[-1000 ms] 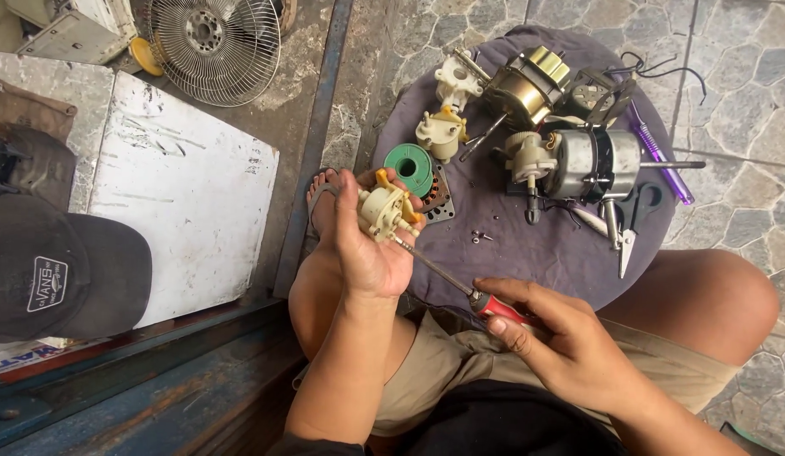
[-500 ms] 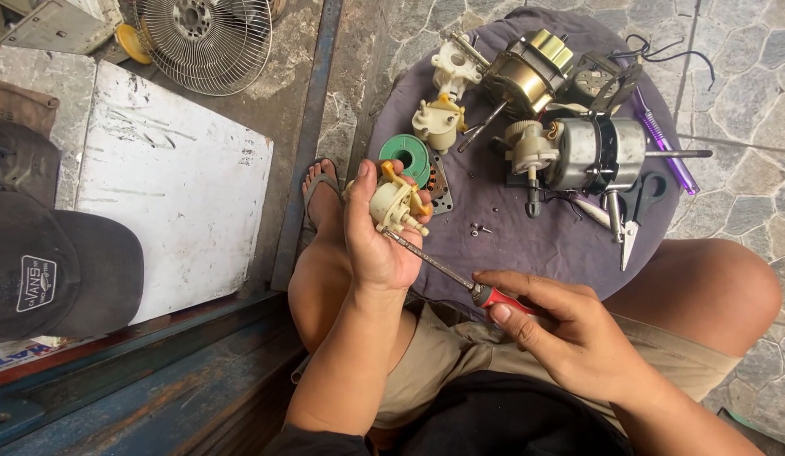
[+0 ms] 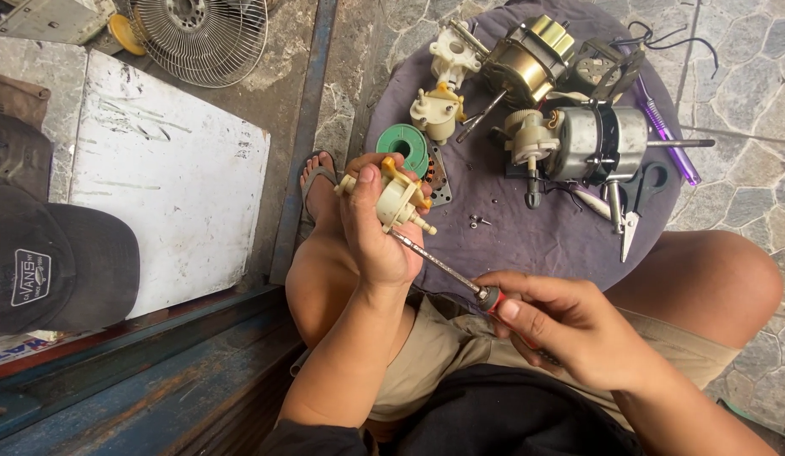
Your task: Assembling a small plastic gearbox for a fan motor using a screwdriver.
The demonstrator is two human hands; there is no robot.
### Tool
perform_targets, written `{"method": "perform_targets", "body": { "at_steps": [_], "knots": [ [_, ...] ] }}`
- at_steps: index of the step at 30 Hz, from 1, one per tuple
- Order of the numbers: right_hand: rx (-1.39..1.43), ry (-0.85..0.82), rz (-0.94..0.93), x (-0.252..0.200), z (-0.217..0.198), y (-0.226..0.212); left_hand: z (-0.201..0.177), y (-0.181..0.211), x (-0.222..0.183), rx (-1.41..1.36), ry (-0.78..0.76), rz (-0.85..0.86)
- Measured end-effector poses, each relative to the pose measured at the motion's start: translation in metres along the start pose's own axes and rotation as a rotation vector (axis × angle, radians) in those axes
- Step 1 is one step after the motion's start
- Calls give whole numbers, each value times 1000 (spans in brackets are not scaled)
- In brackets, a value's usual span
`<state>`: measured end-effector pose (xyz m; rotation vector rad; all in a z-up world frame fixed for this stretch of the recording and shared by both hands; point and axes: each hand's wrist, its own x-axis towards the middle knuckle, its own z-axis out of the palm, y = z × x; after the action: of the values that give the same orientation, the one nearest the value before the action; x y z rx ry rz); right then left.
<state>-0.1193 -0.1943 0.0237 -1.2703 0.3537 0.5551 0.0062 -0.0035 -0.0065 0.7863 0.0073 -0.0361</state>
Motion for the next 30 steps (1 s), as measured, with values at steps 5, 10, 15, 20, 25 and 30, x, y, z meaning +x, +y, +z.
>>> {"method": "perform_targets", "body": {
  "at_steps": [5,10,15,20,25,30],
  "knots": [
    [-362,62,-336,-4,18,-16,1,0,2,41,47,46],
    [-947,245,-825,-3,32,-27,2,0,2,64,102,83],
    [-1277,405,-1009,-2,34,-24,6,-2,1,99,108,122],
    [-1511,523,-1087,0,20,-32,8,-3,-5,169,164,147],
    [-1109,362,-664,-3,11,-42,10,-1,-11,260,112,197],
    [-691,-56,-357,-2,-4,-41,12,6,-7,172,66,-1]
  ]
}}
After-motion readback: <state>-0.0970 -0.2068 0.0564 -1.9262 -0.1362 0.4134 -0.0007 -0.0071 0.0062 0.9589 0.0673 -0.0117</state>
